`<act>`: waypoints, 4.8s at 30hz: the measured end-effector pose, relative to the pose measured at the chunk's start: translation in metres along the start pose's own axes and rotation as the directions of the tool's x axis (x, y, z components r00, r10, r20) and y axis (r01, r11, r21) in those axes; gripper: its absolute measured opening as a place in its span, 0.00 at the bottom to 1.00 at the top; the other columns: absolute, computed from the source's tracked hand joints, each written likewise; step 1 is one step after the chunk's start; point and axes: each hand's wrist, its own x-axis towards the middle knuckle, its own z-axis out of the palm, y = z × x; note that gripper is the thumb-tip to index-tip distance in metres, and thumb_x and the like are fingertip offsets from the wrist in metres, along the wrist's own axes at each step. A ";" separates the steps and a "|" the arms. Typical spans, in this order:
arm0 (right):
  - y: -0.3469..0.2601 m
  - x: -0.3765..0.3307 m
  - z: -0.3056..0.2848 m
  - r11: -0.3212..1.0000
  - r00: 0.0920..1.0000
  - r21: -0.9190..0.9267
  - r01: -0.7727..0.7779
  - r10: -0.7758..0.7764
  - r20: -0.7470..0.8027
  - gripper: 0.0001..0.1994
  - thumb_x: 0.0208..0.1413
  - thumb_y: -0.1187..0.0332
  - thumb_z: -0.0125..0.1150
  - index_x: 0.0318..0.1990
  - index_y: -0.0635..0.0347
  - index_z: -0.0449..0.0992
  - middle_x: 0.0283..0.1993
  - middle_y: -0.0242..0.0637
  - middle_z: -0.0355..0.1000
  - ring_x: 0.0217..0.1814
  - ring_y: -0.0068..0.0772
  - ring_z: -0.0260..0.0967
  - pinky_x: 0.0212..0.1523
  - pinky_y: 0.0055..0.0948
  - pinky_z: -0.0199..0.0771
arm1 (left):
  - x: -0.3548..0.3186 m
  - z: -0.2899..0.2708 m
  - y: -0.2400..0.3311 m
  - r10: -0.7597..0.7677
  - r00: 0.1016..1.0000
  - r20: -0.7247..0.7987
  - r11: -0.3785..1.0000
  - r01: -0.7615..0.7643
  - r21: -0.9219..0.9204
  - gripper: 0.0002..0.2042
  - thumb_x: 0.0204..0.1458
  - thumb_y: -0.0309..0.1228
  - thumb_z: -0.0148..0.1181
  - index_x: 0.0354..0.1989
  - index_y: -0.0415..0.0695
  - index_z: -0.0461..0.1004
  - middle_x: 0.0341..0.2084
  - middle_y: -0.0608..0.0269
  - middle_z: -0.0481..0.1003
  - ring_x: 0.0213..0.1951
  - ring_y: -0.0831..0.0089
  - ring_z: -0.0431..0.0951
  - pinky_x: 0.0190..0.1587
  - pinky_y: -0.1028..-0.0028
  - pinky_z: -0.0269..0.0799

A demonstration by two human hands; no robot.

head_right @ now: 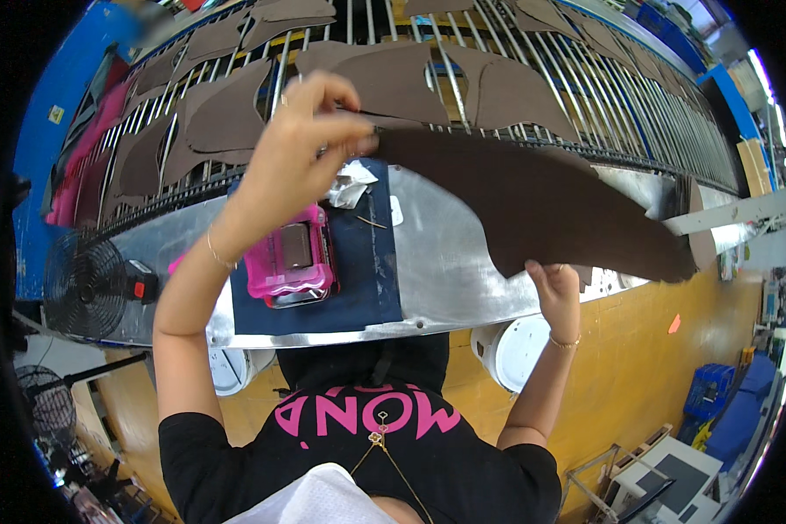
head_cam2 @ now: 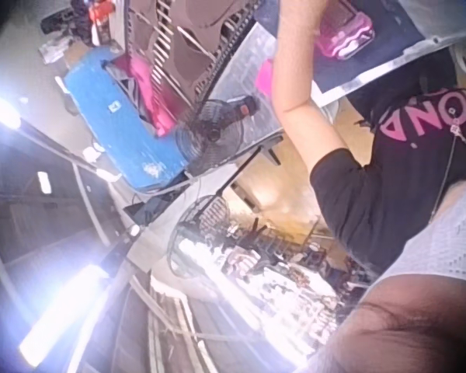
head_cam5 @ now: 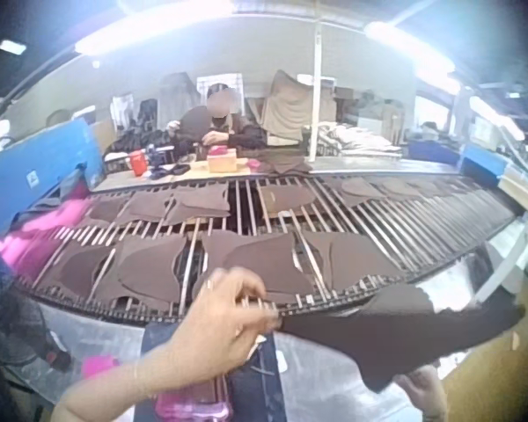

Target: The person repeatedly picks up brown fabric pieces from a conveyor belt, briefly holds them up, and places them into a growing stack on the table. The person continues this cycle throughout the clip, handling one piece at a time.

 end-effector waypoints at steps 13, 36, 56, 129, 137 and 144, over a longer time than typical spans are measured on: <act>-0.047 0.117 0.048 0.903 0.986 0.430 0.005 0.068 -0.155 0.05 0.60 0.71 0.57 0.40 0.61 0.72 0.27 0.24 0.67 0.20 0.12 0.60 0.20 0.13 0.61 | 0.145 0.013 0.009 0.487 0.855 -0.180 0.817 -0.373 0.440 0.05 0.41 0.28 0.59 0.27 0.43 0.78 0.50 0.52 0.64 0.54 0.55 0.61 0.51 0.59 0.60; 0.144 0.355 0.074 0.666 0.778 0.709 -0.232 0.564 -0.275 0.15 0.64 0.68 0.46 0.54 0.66 0.59 0.36 0.41 0.70 0.29 0.33 0.75 0.24 0.27 0.78 | -0.147 -0.137 -0.022 -0.592 0.734 -0.333 0.613 0.679 0.404 0.28 0.51 0.29 0.62 0.62 0.46 0.63 0.63 0.54 0.56 0.64 0.57 0.56 0.64 0.59 0.53; 0.084 0.050 -0.042 0.380 0.610 -0.480 -0.791 0.424 -0.670 0.28 0.44 0.48 0.69 0.48 0.59 0.76 0.59 0.48 0.65 0.60 0.53 0.61 0.56 0.47 0.65 | -0.159 -0.095 -0.032 -0.578 0.778 -0.247 0.756 0.624 0.198 0.26 0.58 0.35 0.56 0.64 0.46 0.58 0.61 0.56 0.58 0.62 0.62 0.61 0.60 0.60 0.59; 0.006 0.009 -0.004 0.967 0.969 -0.221 -0.127 0.169 0.182 0.15 0.52 0.67 0.67 0.22 0.64 0.68 0.19 0.25 0.59 0.24 0.16 0.52 0.23 0.21 0.54 | -0.068 0.001 0.003 -0.062 0.989 0.134 0.998 0.063 -0.005 0.04 0.39 0.26 0.67 0.25 0.44 0.79 0.37 0.61 0.69 0.40 0.61 0.70 0.41 0.66 0.68; -0.048 0.067 0.006 0.970 0.844 -0.048 0.240 -0.233 -0.483 0.30 0.50 0.62 0.70 0.58 0.60 0.64 0.45 0.34 0.71 0.33 0.21 0.59 0.38 0.19 0.66 | 0.094 -0.005 0.010 0.363 0.926 -0.106 0.899 -0.318 0.302 0.04 0.39 0.28 0.59 0.23 0.43 0.77 0.46 0.55 0.66 0.48 0.57 0.63 0.48 0.60 0.61; -0.102 0.115 0.075 0.936 0.977 -0.304 0.178 -0.204 -0.058 0.27 0.45 0.63 0.71 0.55 0.54 0.72 0.35 0.35 0.76 0.24 0.24 0.67 0.29 0.25 0.69 | 0.138 0.020 0.004 0.668 0.743 0.053 0.565 -0.552 0.613 0.09 0.40 0.34 0.53 0.23 0.43 0.76 0.45 0.63 0.67 0.48 0.65 0.63 0.47 0.65 0.58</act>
